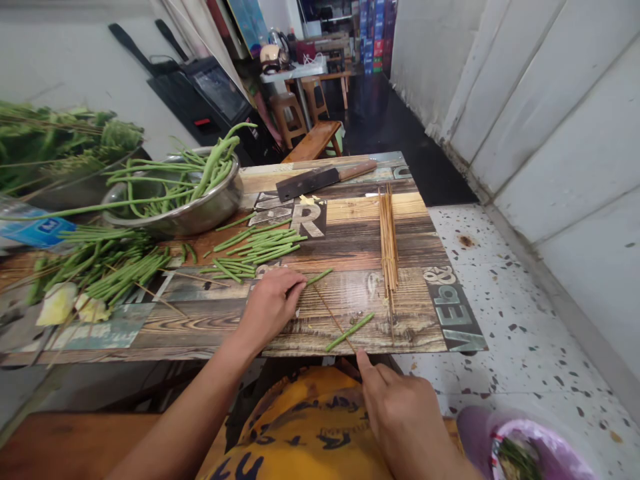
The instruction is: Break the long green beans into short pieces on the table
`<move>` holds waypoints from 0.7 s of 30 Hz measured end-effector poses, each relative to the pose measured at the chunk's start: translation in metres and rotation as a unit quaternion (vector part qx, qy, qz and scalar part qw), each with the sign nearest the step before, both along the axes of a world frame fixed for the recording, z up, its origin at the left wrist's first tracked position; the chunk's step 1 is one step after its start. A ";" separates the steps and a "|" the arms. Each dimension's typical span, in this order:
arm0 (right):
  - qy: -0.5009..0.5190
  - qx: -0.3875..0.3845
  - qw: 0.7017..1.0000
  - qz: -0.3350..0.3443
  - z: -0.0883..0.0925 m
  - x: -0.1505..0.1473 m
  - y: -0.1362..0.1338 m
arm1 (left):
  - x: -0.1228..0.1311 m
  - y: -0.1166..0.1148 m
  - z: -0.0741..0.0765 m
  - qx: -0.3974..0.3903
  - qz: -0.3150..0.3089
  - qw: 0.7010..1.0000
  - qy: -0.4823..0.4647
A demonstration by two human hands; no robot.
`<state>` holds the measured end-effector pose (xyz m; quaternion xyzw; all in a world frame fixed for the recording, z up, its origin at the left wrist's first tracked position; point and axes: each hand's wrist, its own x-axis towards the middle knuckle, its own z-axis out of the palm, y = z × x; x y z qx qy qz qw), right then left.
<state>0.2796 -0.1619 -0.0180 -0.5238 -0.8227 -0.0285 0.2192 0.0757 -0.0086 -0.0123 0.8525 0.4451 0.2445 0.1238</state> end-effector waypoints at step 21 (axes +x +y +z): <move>-0.012 -0.019 1.000 -0.005 -0.001 -0.004 0.007 | 0.002 0.003 0.002 -0.002 -0.030 1.000 -0.008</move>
